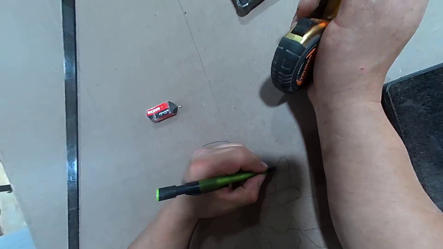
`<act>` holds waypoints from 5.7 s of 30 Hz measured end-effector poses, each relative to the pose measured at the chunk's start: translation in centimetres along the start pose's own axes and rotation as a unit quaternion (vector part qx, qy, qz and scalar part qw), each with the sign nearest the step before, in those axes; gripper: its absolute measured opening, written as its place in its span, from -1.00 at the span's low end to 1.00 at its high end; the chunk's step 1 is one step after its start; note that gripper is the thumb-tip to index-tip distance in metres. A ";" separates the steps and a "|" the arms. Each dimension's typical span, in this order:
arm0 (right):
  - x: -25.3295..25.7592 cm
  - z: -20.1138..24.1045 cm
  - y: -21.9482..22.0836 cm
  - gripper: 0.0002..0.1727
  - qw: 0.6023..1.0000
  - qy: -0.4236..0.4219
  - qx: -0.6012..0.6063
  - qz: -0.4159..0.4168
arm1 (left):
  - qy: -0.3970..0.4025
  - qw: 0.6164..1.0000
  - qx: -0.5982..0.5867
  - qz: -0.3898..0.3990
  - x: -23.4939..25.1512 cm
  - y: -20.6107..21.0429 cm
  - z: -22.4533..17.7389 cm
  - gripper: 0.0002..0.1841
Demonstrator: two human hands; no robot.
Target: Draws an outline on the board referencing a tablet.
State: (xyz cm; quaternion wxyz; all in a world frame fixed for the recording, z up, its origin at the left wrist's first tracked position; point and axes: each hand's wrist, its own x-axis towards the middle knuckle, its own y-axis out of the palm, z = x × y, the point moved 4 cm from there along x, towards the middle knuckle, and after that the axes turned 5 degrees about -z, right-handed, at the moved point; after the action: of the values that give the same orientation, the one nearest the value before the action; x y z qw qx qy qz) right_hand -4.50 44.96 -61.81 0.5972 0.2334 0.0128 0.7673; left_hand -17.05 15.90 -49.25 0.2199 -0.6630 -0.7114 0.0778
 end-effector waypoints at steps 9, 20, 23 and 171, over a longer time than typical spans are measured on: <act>0.0 0.3 0.0 -0.68 1.000 0.010 0.011 -0.010 | -0.018 0.996 0.007 -0.084 -0.1 -0.5 0.3 -0.88; -2.3 11.9 7.8 -0.58 0.992 0.054 -0.016 -0.113 | -0.070 0.982 0.022 -0.173 0.2 -0.9 0.6 -0.87; -2.2 11.5 7.6 -0.57 0.994 0.044 -0.012 -0.097 | -0.066 0.987 0.006 -0.149 0.2 -0.9 0.7 -0.88; -2.0 -2.9 -3.6 -0.84 0.929 -0.017 -0.369 0.029 | -0.035 0.995 0.057 -0.080 -1.0 0.7 -0.7 -0.94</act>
State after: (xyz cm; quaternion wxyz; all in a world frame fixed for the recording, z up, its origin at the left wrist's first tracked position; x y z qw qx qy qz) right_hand -1.92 44.89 -66.14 0.6191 0.0101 -0.2884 0.7304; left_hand -16.06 14.90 -49.15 0.2379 -0.5873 -0.7637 0.1233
